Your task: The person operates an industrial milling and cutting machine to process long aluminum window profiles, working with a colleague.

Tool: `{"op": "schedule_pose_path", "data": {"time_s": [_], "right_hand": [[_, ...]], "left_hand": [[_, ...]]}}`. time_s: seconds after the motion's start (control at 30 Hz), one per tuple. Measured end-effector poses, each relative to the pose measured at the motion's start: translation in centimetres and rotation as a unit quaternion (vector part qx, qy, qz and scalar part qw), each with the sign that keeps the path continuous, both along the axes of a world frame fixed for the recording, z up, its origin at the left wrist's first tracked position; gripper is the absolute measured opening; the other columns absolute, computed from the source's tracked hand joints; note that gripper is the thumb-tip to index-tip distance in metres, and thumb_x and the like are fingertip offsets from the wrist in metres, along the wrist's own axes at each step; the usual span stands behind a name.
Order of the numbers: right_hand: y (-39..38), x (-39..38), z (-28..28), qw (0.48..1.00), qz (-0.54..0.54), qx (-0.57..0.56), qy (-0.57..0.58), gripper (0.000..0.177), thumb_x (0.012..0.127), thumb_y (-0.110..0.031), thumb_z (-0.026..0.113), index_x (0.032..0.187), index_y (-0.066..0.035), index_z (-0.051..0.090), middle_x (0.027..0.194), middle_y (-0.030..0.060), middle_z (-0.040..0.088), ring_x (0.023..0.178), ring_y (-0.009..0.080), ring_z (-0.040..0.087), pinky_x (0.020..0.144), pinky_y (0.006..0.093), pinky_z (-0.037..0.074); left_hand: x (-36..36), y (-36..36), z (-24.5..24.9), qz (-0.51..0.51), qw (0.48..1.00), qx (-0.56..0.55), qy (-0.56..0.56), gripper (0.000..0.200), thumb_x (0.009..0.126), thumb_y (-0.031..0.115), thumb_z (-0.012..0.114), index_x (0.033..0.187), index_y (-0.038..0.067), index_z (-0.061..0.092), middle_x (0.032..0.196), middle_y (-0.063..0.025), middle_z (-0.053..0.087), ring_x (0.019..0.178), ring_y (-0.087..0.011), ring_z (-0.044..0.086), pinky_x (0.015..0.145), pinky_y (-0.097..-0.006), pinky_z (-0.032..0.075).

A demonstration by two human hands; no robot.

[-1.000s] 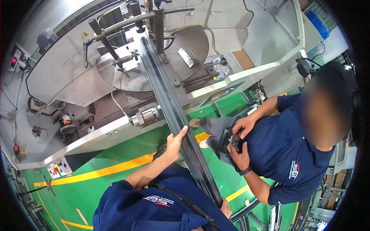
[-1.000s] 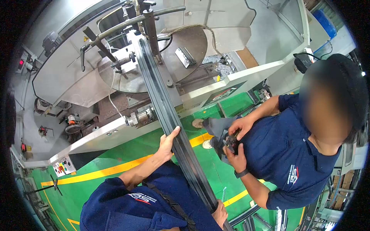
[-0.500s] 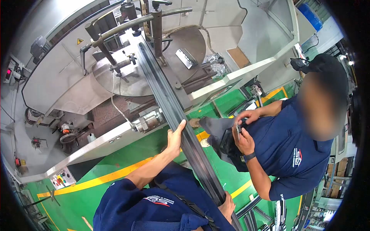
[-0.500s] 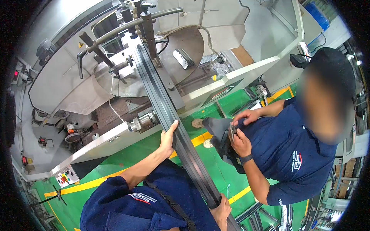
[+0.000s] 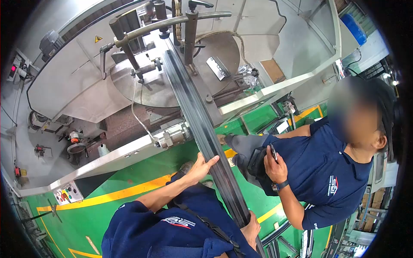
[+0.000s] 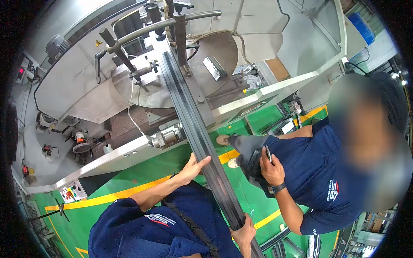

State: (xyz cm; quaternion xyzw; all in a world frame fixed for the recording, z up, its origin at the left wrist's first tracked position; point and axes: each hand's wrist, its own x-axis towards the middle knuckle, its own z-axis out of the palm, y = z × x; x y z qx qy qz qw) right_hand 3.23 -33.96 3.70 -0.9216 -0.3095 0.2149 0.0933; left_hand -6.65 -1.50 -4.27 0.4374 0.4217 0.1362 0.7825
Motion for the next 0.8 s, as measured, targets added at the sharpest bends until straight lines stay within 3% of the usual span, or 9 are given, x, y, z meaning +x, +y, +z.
{"op": "schedule_pose_path", "data": {"time_s": [0.23,0.33,0.5,0.7,0.8], "right_hand": [[0.8,0.6,0.0,1.0,0.011,0.005,-0.008,0.085,0.059,-0.023,0.092,0.133,-0.004,0.053,0.114,0.0244,0.067,0.105,0.0445,0.065,0.089,0.0499,0.052],[0.8,0.9,-0.5,1.0,0.007,-0.004,-0.011,0.083,0.062,-0.025,0.091,0.133,-0.004,0.053,0.115,0.0242,0.067,0.106,0.0441,0.065,0.089,0.0501,0.051],[1.1,0.6,-1.4,0.999,-0.009,0.002,-0.045,0.076,0.071,-0.038,0.083,0.135,-0.009,0.054,0.114,0.0244,0.069,0.106,0.0456,0.065,0.087,0.0511,0.049],[2.4,0.5,-1.3,0.999,-0.014,0.015,-0.028,0.077,0.071,-0.037,0.086,0.133,-0.006,0.054,0.113,0.0247,0.067,0.103,0.0451,0.066,0.086,0.0515,0.051],[2.3,0.7,-1.9,0.999,-0.027,0.006,-0.032,0.07,0.073,-0.039,0.082,0.132,-0.011,0.057,0.113,0.0231,0.07,0.102,0.0447,0.067,0.087,0.0489,0.051]], "left_hand": [[0.2,1.5,3.5,-0.01,0.999,-0.039,0.02,0.075,0.098,0.046,0.067,0.14,-0.005,0.032,0.134,-0.0204,0.053,0.125,-0.0302,0.054,0.103,-0.0391,0.048],[0.3,1.4,0.9,-0.018,1.0,-0.015,0.009,0.082,0.098,0.049,0.066,0.149,0.0,0.026,0.146,-0.0221,0.046,0.132,-0.0345,0.05,0.1,-0.0507,0.048],[0.2,2.3,0.6,-0.013,1.0,0.001,-0.005,0.078,0.099,0.041,0.067,0.148,-0.005,0.029,0.143,-0.0247,0.048,0.133,-0.0348,0.049,0.108,-0.0465,0.045],[0.2,3.5,0.1,-0.003,1.0,-0.012,-0.003,0.078,0.098,0.038,0.069,0.149,-0.005,0.029,0.144,-0.0245,0.048,0.132,-0.033,0.05,0.11,-0.0451,0.043],[0.3,3.8,-0.2,0.003,1.0,-0.016,-0.016,0.077,0.098,0.037,0.069,0.149,-0.005,0.03,0.143,-0.0241,0.049,0.132,-0.0324,0.05,0.111,-0.0449,0.043]]}}
